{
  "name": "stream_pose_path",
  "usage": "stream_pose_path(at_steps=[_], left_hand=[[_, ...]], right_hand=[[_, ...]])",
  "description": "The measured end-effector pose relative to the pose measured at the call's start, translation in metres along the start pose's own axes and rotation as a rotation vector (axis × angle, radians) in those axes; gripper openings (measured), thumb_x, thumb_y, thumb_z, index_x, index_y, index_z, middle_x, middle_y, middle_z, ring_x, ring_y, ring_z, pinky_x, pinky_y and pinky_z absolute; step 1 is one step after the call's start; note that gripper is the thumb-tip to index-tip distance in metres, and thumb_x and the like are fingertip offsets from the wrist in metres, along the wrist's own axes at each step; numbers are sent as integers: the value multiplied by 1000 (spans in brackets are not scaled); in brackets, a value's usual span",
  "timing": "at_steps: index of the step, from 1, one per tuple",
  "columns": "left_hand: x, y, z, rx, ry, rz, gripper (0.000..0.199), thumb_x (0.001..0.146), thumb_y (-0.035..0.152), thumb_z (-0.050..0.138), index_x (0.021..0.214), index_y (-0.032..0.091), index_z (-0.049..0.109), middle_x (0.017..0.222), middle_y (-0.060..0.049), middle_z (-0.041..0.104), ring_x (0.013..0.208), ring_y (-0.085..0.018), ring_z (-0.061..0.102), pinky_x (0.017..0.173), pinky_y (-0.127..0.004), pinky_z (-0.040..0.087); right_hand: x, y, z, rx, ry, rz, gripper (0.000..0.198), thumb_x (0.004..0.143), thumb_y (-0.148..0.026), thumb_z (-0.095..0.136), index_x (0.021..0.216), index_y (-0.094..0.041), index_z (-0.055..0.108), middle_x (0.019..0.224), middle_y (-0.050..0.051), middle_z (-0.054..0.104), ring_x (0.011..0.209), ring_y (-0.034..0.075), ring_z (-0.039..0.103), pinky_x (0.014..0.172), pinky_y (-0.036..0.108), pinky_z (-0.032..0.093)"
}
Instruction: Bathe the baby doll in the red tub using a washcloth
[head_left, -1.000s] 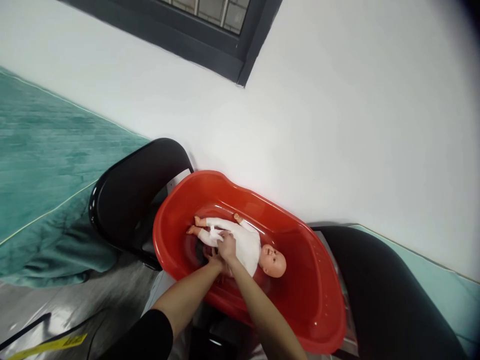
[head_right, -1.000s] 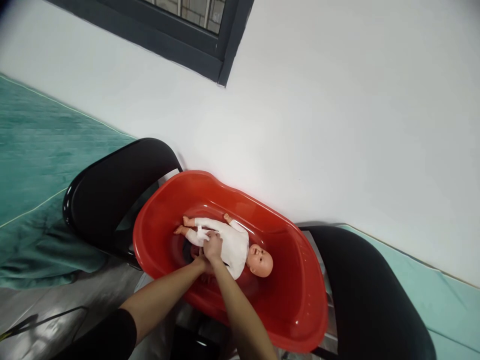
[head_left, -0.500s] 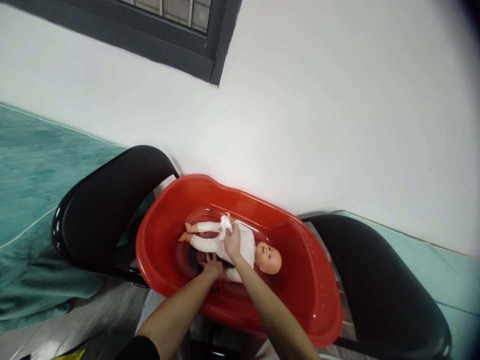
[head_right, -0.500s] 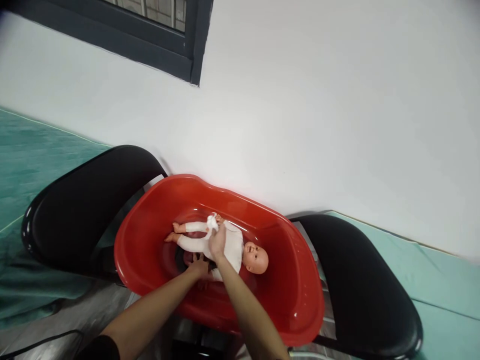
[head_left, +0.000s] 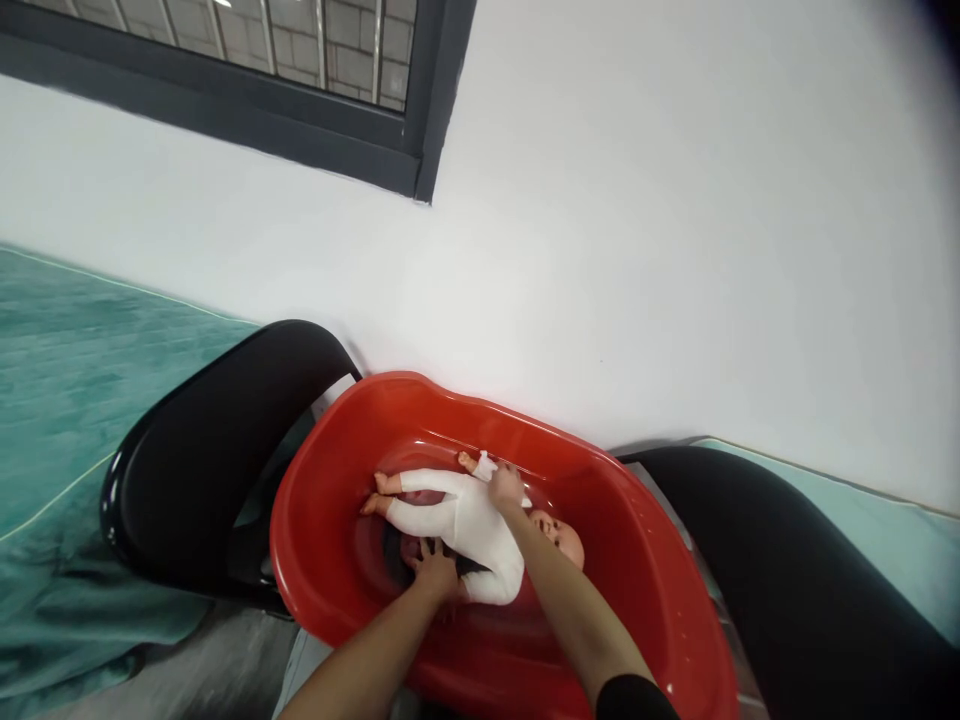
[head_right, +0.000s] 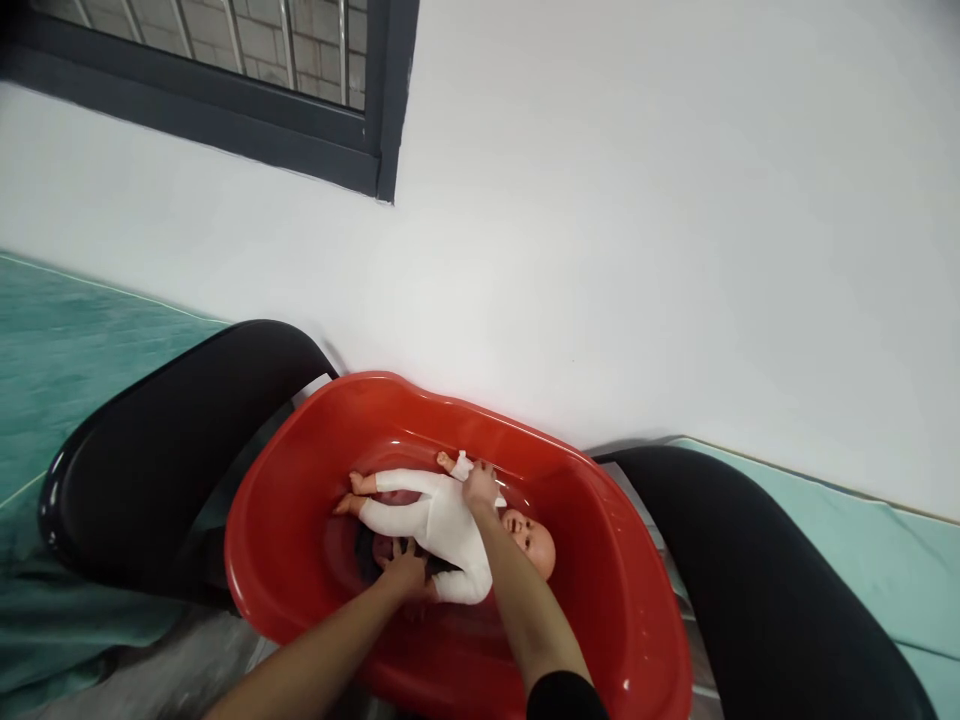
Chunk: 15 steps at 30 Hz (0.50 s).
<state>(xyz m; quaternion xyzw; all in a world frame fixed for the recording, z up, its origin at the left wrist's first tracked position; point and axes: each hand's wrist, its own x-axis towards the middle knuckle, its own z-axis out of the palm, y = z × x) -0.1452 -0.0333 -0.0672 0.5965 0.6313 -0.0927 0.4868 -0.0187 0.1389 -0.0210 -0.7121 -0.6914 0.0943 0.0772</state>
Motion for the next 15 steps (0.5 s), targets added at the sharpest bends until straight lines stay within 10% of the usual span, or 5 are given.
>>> stream_pose_path(at_steps=[15], left_hand=[[2, 0, -2, -34, -26, -14, 120, 78, 58, 67, 184, 24, 23, 191, -16, 2, 171, -55, -8, 126, -81, 19]], right_hand=[[19, -54, 47, -87, -298, -218, 51, 107, -17, 50, 153, -22, 72, 160, 13, 64, 144, 26, 65, 124, 34, 46]])
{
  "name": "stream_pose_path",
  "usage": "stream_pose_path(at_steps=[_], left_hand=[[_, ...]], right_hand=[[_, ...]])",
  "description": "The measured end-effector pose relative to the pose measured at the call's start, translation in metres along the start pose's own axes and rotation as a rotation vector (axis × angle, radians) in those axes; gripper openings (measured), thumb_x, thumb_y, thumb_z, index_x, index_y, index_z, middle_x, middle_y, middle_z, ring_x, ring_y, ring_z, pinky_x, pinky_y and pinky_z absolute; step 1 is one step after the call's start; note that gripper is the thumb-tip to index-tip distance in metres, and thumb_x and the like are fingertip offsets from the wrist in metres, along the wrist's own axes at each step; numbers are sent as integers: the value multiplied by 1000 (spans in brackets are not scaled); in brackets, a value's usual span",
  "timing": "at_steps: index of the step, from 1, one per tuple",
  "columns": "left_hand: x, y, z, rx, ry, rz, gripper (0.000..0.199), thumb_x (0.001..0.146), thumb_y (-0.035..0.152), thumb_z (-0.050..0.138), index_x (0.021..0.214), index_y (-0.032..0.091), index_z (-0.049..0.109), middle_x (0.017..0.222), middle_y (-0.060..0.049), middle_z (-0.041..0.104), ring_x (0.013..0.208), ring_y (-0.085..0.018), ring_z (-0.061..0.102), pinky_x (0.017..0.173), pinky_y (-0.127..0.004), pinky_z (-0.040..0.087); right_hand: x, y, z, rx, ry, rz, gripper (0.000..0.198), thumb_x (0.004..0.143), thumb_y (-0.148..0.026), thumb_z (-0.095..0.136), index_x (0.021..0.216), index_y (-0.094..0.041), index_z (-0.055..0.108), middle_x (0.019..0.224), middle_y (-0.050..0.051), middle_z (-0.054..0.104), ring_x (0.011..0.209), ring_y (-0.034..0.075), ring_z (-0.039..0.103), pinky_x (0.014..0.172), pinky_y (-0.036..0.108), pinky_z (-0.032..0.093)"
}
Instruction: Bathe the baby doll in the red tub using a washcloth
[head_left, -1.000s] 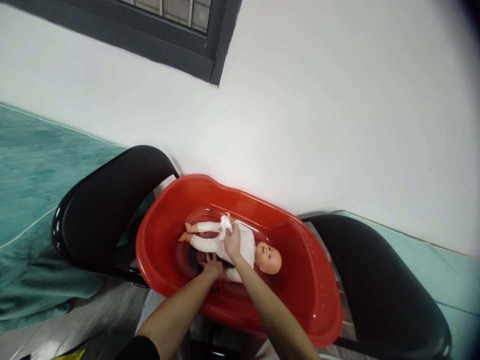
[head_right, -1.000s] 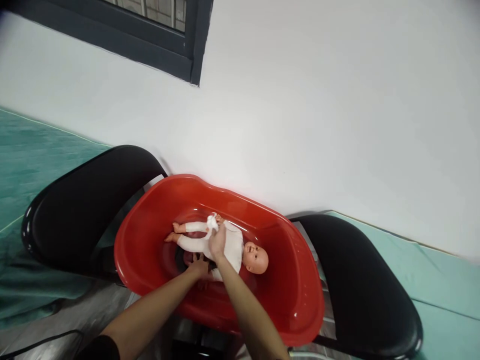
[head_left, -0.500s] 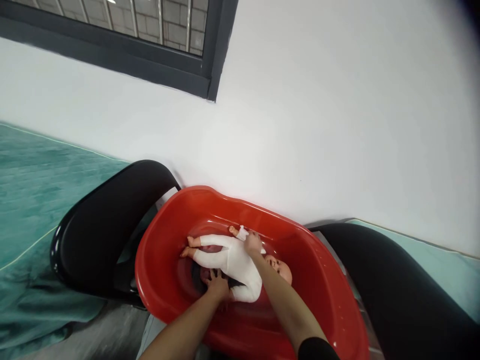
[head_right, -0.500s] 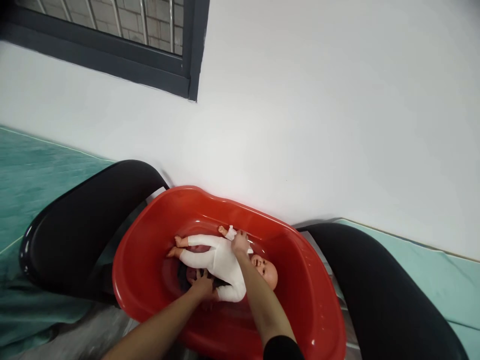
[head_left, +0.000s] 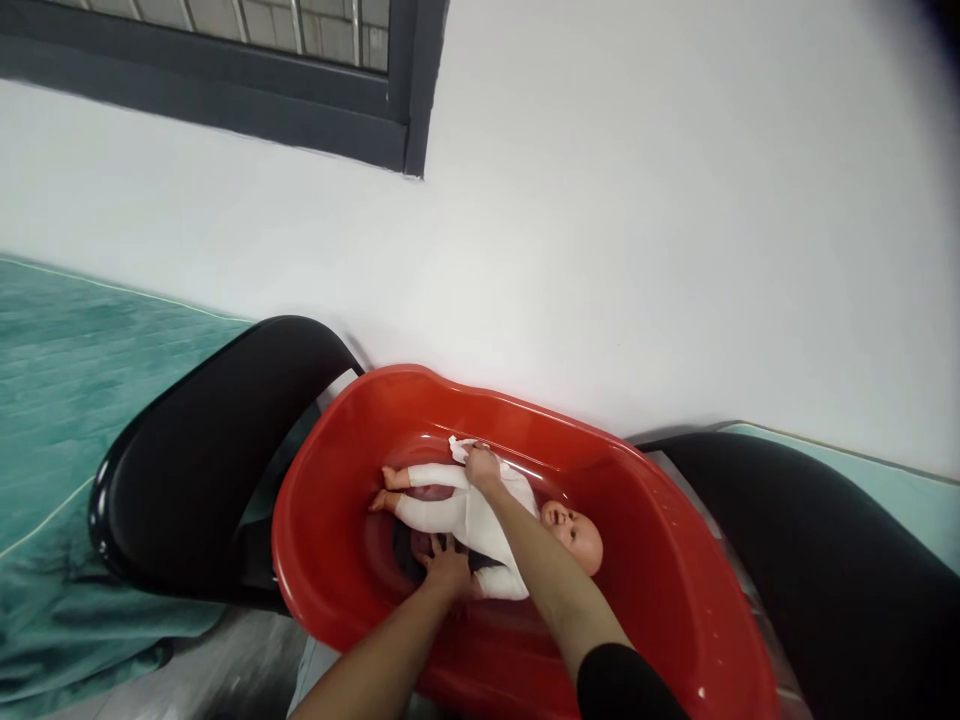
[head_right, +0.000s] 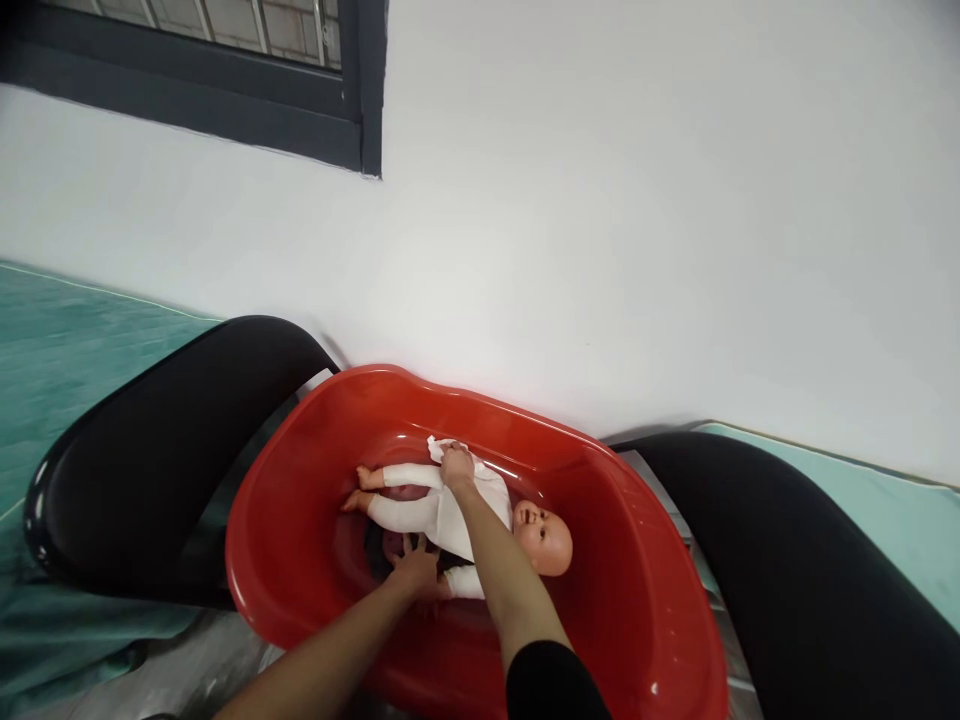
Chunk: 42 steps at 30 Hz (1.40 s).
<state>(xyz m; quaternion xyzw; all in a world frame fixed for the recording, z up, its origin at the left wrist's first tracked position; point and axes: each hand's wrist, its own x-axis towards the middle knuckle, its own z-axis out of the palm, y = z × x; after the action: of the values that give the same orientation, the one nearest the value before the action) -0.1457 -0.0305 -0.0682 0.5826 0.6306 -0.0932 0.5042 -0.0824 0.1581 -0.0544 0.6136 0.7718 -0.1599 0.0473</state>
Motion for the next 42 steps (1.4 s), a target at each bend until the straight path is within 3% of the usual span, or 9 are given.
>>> stream_pose_path(at_steps=[9, 14, 19, 24, 28, 34, 37, 42], left_hand=[[-10, 4, -7, -22, 0, 21, 111, 84, 45, 65, 184, 19, 25, 190, -18, 3, 171, -56, -7, 125, -89, 12], [-9, 3, -7, -14, 9, 25, 104, 82, 49, 65, 179, 19, 41, 190, -18, 9, 172, -56, -4, 126, -88, 13], [1, -2, -4, -31, -16, 23, 112, 80, 52, 66, 181, 18, 34, 189, -20, 7, 171, -57, -6, 126, -87, 10], [12, -6, 2, -31, -18, 8, 115, 78, 59, 67, 182, 26, 32, 190, -18, 7, 171, -55, -10, 128, -80, 14], [10, -5, 2, -45, 0, 8, 111, 75, 62, 68, 178, 33, 39, 190, -14, 11, 171, -54, -10, 128, -77, 17], [2, -1, -4, -46, -25, 17, 121, 69, 65, 70, 178, 21, 42, 189, -19, 9, 171, -55, -10, 125, -82, 20], [8, -1, -3, -53, 3, 5, 114, 71, 61, 71, 176, 24, 47, 189, -18, 16, 171, -56, -7, 126, -83, 19], [15, -5, -1, -59, 59, 50, 94, 76, 51, 71, 167, 30, 60, 173, -23, 45, 169, -59, 15, 121, -83, 28]], right_hand=[[3, -4, -3, -58, 3, 22, 48, 107, -16, 48, 147, -21, 74, 154, 17, 66, 140, 29, 66, 113, 37, 52], [2, -9, 5, -202, 34, -106, 53, 105, -7, 37, 141, -13, 76, 148, 20, 69, 145, 31, 60, 119, 40, 47], [3, -9, 5, -160, 26, -70, 55, 104, -6, 40, 148, -14, 72, 149, 16, 71, 144, 26, 63, 122, 33, 43], [6, -9, 3, -131, 2, -40, 49, 105, -7, 42, 139, -11, 77, 134, 19, 78, 131, 26, 71, 114, 33, 48], [4, -8, 6, -106, 19, -49, 49, 102, -4, 45, 136, -11, 79, 131, 20, 79, 133, 28, 71, 110, 34, 48], [-8, -8, 4, -57, 58, -45, 49, 102, -6, 45, 136, -14, 79, 132, 17, 79, 131, 27, 72, 110, 34, 48], [-22, -9, -2, 5, 98, -28, 53, 104, -9, 42, 145, -17, 74, 141, 15, 76, 132, 24, 72, 112, 32, 49], [-76, 6, -18, 312, 197, -138, 53, 100, -15, 48, 146, -17, 74, 152, 11, 72, 142, 24, 67, 126, 34, 47]])
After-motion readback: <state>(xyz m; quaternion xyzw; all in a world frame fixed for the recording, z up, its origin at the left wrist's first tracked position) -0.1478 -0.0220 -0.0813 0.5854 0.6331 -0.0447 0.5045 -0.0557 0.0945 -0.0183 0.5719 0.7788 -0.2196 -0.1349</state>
